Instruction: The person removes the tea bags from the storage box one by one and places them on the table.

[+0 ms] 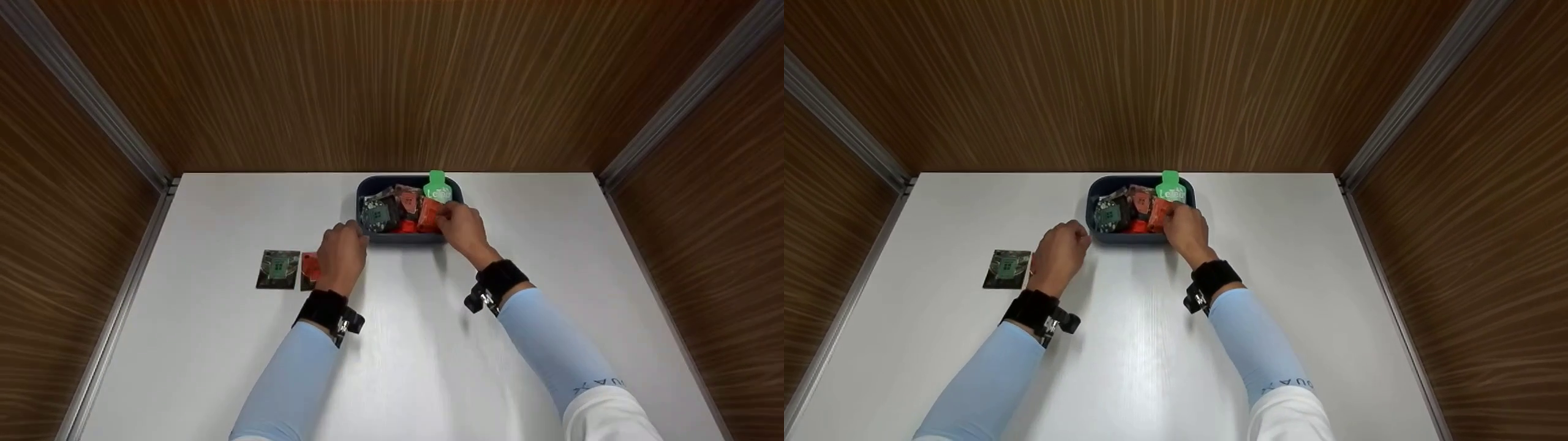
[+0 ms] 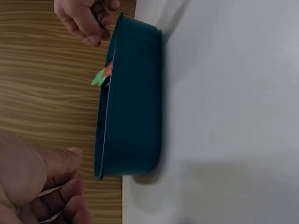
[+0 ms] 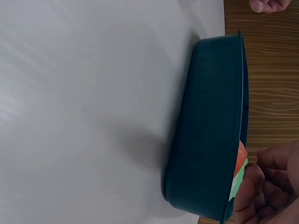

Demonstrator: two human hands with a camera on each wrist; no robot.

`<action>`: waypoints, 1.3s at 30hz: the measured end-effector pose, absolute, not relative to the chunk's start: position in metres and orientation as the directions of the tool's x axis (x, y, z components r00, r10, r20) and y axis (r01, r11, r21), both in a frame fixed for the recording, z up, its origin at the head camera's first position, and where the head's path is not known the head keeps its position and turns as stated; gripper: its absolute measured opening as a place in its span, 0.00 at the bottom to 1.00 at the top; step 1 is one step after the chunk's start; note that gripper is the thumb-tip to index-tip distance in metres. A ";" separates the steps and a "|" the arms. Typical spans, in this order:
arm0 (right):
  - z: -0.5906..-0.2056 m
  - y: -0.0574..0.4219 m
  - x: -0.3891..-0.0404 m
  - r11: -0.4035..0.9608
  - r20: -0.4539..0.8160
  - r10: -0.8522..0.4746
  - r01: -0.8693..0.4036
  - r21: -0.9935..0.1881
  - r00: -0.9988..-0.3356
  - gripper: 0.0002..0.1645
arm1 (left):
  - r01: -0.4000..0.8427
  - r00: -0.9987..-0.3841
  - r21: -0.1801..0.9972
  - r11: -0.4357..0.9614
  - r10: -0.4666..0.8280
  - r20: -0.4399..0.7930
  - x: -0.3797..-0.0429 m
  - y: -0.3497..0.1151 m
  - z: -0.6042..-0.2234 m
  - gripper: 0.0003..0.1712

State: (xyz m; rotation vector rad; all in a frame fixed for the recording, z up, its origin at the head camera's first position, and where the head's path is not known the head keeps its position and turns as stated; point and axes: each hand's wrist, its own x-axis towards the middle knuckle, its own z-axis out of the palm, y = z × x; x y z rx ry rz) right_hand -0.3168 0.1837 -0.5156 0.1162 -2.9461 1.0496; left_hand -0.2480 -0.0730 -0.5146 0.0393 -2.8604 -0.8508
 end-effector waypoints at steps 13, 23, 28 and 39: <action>-0.520 0.178 -0.334 0.944 -0.103 -0.171 -0.133 -0.304 -0.980 0.27 | 0.205 -0.975 0.396 0.895 0.151 0.164 -0.260 -0.019 -0.525 0.17; -0.528 0.178 -0.330 0.941 -0.038 -0.191 -0.172 -0.293 -0.981 0.21 | 0.236 -0.963 0.327 0.915 0.177 0.201 -0.261 -0.014 -0.532 0.13; -0.520 0.186 -0.325 0.879 0.054 -0.224 -0.225 -0.420 -0.973 0.13 | 0.248 -0.964 0.433 0.867 0.178 0.197 -0.263 -0.017 -0.529 0.11; -0.511 0.184 -0.296 0.594 0.198 -0.091 -0.212 -0.776 -0.976 0.13 | 0.097 -0.995 0.785 0.612 0.064 0.073 -0.264 -0.026 -0.515 0.21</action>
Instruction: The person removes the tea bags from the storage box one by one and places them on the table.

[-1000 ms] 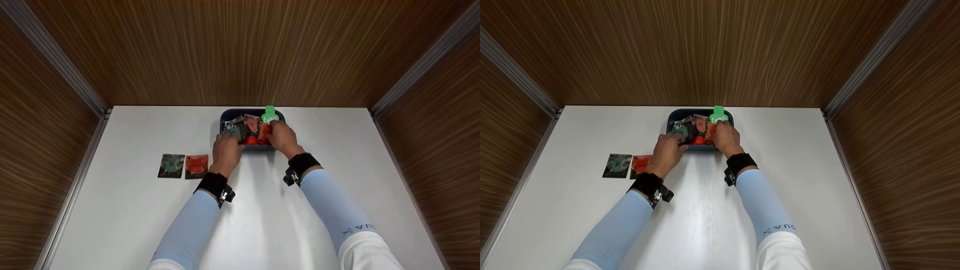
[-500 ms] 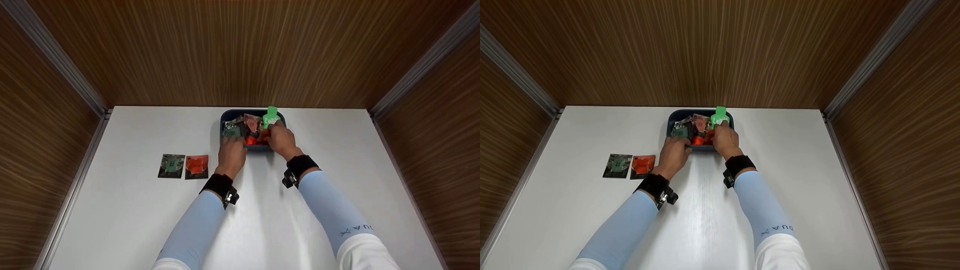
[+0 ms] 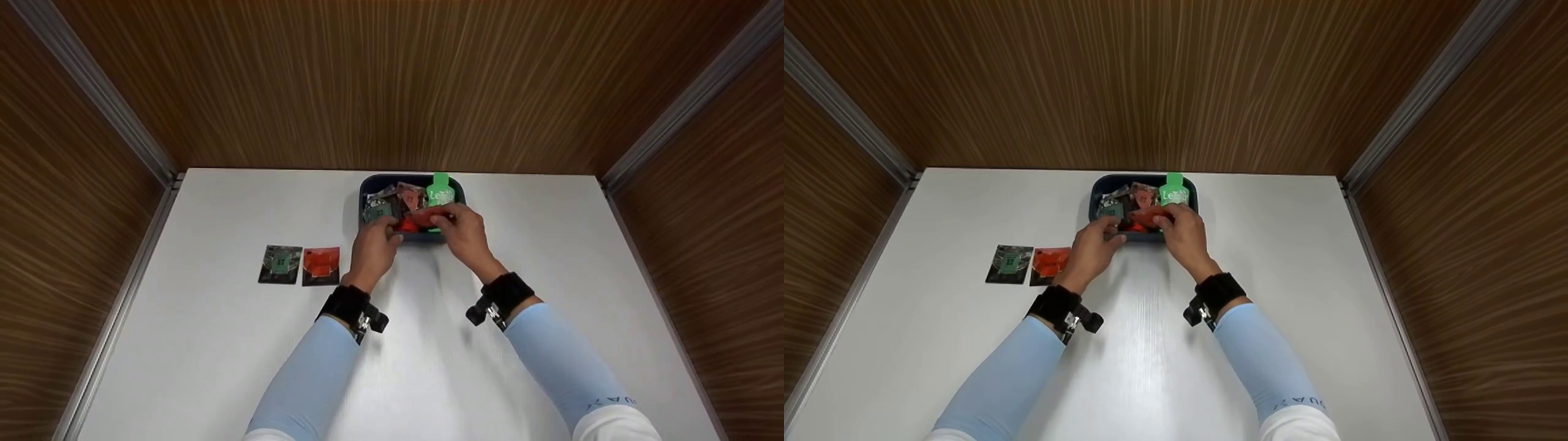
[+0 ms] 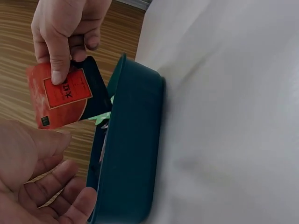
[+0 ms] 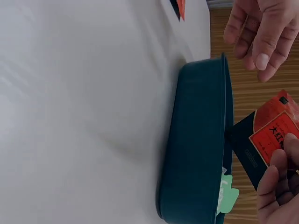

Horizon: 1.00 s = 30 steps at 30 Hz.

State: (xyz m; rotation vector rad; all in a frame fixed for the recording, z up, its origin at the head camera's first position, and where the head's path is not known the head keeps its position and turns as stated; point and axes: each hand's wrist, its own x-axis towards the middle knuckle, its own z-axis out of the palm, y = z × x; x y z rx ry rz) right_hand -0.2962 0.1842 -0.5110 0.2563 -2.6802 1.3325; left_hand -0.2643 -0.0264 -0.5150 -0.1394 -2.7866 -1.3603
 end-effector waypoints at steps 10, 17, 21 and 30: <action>-0.521 0.164 -0.263 0.319 0.085 0.021 -0.074 -0.945 -0.996 0.15 | 0.058 -0.997 0.860 0.507 0.067 0.028 -0.252 -0.029 -0.515 0.22; -0.529 0.152 -0.248 0.222 0.079 0.031 -0.070 -0.973 -0.996 0.13 | 0.072 -0.997 0.879 0.471 0.043 0.059 -0.237 -0.032 -0.525 0.12; -0.536 0.149 -0.242 0.189 0.070 0.022 -0.065 -0.980 -0.997 0.12 | 0.058 -0.998 0.904 0.423 -0.001 0.064 -0.231 -0.034 -0.533 0.09; -0.557 0.138 -0.228 0.264 -0.043 -0.019 0.037 -0.964 -0.999 0.09 | -0.049 -0.999 0.965 0.259 -0.021 -0.045 -0.219 -0.050 -0.548 0.09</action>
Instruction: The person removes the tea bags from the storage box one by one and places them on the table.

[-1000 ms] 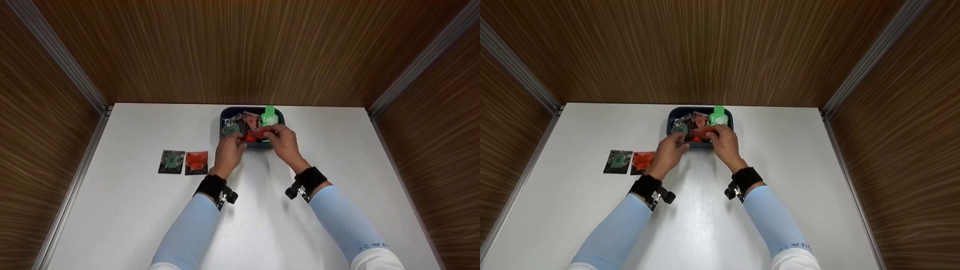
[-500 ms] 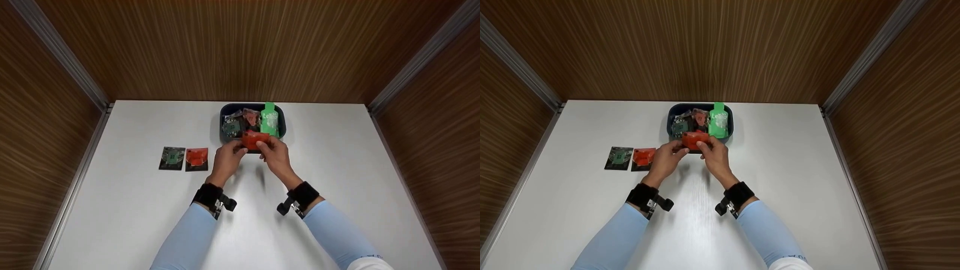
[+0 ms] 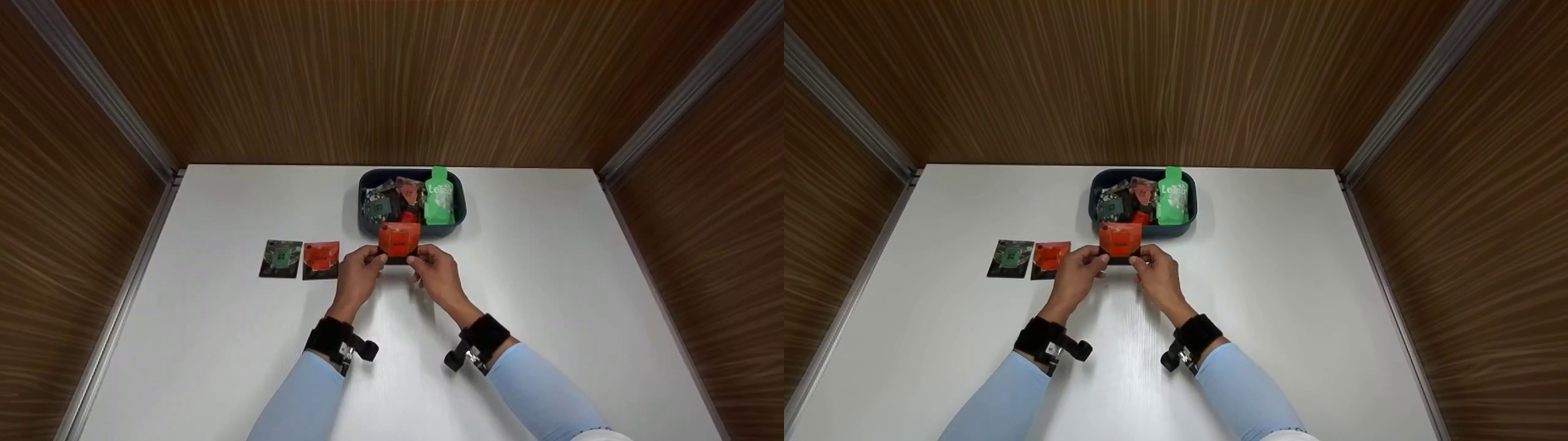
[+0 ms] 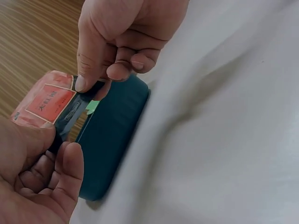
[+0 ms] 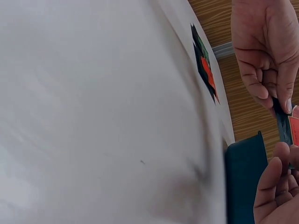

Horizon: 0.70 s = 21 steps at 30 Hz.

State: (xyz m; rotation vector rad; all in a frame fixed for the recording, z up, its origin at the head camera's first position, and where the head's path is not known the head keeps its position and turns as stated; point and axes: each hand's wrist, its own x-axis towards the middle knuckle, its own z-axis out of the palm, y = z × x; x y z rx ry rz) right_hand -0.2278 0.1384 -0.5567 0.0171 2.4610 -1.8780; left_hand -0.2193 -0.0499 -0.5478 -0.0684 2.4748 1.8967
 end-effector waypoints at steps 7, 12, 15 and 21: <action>-0.568 0.127 -0.223 0.312 -0.092 -0.029 0.079 -0.947 -0.995 0.07 | -0.091 -0.995 0.956 0.280 -0.062 -0.076 -0.212 -0.062 -0.559 0.08; -0.575 0.117 -0.223 0.369 -0.114 -0.038 0.092 -0.925 -0.993 0.10 | -0.178 -0.980 0.929 0.326 -0.149 -0.135 -0.210 -0.068 -0.565 0.09; -0.578 0.111 -0.224 0.397 -0.120 -0.054 0.089 -0.913 -0.991 0.12 | -0.224 -0.968 0.903 0.367 -0.190 -0.163 -0.210 -0.071 -0.567 0.12; -0.582 0.108 -0.222 0.413 -0.153 -0.077 0.108 -0.904 -0.985 0.14 | -0.273 -0.955 0.873 0.405 -0.223 -0.195 -0.213 -0.080 -0.571 0.16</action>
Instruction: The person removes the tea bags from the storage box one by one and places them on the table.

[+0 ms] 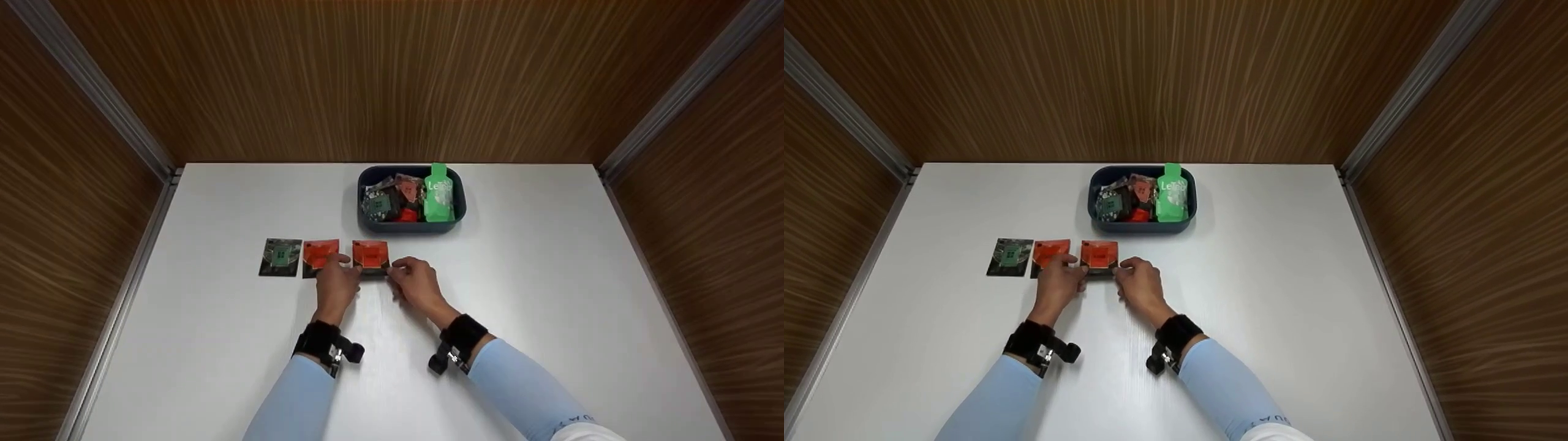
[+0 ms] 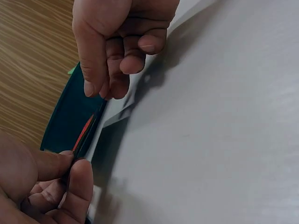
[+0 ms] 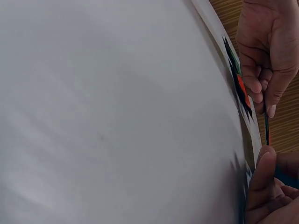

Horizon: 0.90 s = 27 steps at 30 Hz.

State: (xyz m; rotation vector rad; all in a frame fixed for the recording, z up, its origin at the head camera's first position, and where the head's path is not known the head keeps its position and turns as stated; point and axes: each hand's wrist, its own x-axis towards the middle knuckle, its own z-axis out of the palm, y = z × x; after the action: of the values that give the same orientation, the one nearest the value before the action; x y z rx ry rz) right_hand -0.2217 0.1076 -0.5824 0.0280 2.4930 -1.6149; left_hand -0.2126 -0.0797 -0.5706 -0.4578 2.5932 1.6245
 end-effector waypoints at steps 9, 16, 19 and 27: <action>-0.583 0.115 -0.218 0.394 -0.121 -0.071 0.083 -0.915 -0.990 0.08 | -0.231 -0.967 0.783 0.578 -0.222 -0.121 -0.223 -0.094 -0.573 0.16; -0.581 0.118 -0.216 0.431 -0.100 -0.061 0.064 -0.900 -0.993 0.08 | -0.216 -0.973 0.671 0.710 -0.216 -0.086 -0.224 -0.100 -0.574 0.17; -0.582 0.118 -0.216 0.439 -0.092 -0.058 0.058 -0.897 -0.994 0.08 | -0.208 -0.975 0.642 0.738 -0.211 -0.074 -0.224 -0.100 -0.575 0.21; -0.582 0.121 -0.217 0.433 -0.094 -0.052 0.062 -0.899 -0.994 0.07 | -0.218 -0.973 0.623 0.751 -0.218 -0.078 -0.225 -0.102 -0.576 0.15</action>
State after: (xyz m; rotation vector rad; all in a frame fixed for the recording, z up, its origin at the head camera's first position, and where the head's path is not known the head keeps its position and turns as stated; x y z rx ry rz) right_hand -0.2169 0.1206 -0.5824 0.0089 2.5675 -1.6173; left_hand -0.2252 -0.1017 -0.5756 -0.3666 2.9396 1.0458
